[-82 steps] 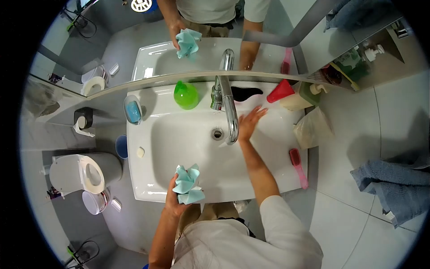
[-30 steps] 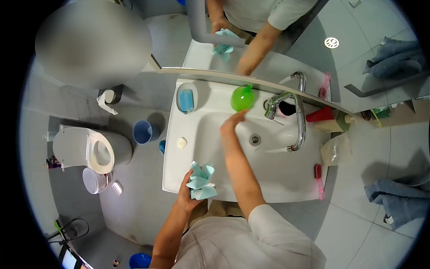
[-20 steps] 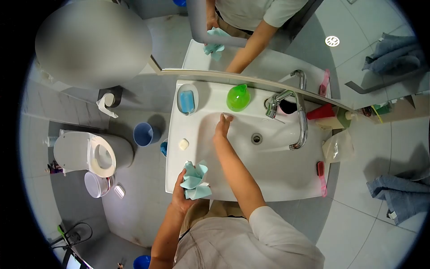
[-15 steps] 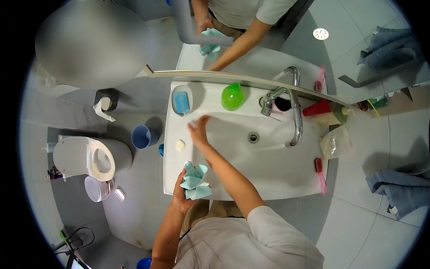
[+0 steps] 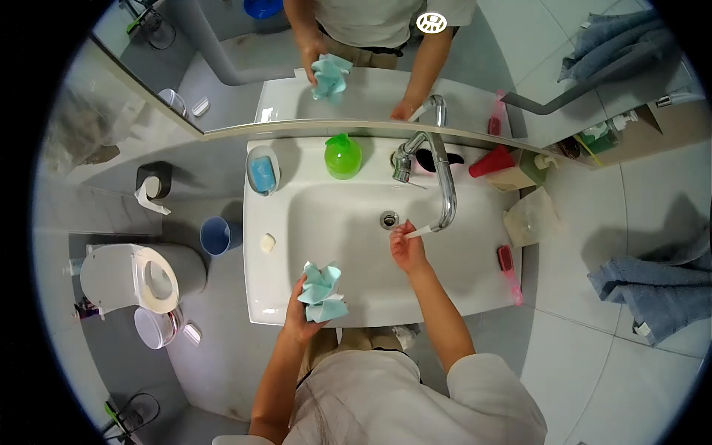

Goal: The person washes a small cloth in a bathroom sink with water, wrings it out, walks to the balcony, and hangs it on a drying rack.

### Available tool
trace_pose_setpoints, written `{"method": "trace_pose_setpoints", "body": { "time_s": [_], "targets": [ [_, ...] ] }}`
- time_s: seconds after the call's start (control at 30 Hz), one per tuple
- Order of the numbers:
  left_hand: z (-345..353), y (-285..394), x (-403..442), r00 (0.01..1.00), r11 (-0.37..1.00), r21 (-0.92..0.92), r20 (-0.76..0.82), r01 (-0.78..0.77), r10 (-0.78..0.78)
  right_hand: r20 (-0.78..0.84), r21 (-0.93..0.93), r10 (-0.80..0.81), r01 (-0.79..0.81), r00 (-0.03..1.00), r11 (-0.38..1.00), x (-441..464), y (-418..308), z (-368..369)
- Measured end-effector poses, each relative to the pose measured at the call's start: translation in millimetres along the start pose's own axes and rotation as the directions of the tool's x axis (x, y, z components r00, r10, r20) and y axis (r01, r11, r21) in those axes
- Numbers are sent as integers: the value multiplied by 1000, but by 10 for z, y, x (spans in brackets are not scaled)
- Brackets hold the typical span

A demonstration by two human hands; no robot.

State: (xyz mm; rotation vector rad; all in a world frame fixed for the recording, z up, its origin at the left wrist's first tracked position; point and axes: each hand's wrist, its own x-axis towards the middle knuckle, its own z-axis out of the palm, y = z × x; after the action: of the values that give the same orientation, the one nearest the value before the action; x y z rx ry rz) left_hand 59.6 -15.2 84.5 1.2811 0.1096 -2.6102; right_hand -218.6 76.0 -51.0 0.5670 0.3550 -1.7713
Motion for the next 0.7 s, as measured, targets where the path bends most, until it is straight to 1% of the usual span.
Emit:
{"method": "trace_pose_setpoints", "body": {
  "time_s": [0.03,0.13,0.17,0.2,0.23,0.3,0.33,0.37,0.4,0.47,0.5,0.57,0.6,0.63,0.67,0.7],
  "targets": [
    [-5,-3,47,1000,1000,-1,-1,20,-20,138,-16,26,-24,990,1000,19,-64,-13],
    [40,-62,108,997,1000,20,-71,10,-9,409,-45,139,-132,902,990,202,-128,-106],
    [0,-85,143,998,1000,26,-63,-7,9,209,-238,68,-17,976,971,257,-34,-74],
    [4,-97,127,997,1000,21,-69,-14,15,24,-440,-53,58,998,896,320,159,13],
    [12,-106,102,997,1000,18,-75,-17,18,-130,-631,-213,85,968,771,373,372,91],
    [-22,-94,49,995,1000,8,-95,-28,29,45,-829,-199,148,979,540,426,876,365],
    [-70,-89,12,993,999,2,-110,-40,40,234,-897,-161,277,959,345,546,1057,366],
    [-122,-75,-30,991,999,-3,-125,-52,52,408,-898,-83,416,909,145,692,1228,356],
    [-154,-45,-75,991,997,-14,-108,-79,77,553,-833,15,553,833,-1,824,1402,449],
    [-217,1,-187,989,991,-38,-78,-125,122,605,-746,62,593,794,-304,977,1738,649],
    [-266,11,-217,989,988,-68,-68,-135,131,599,-718,43,559,800,-414,1068,1833,579],
    [-330,35,-265,991,994,-53,-98,-100,95,593,-637,-8,463,805,-617,1240,1958,342],
    [-347,62,-293,991,996,-40,-113,-78,73,543,-694,-112,370,832,-618,1241,1930,219],
    [-333,62,-303,985,993,-52,-146,-103,94,516,-667,-107,321,850,-673,1198,1864,81],
    [-352,86,-278,986,993,-54,-134,-105,97,490,-632,-104,271,866,-726,1141,1773,-49],
    [-390,87,-239,988,993,-57,-124,-102,94,424,-600,-131,170,896,-782,1036,1690,-138]
  ]
}}
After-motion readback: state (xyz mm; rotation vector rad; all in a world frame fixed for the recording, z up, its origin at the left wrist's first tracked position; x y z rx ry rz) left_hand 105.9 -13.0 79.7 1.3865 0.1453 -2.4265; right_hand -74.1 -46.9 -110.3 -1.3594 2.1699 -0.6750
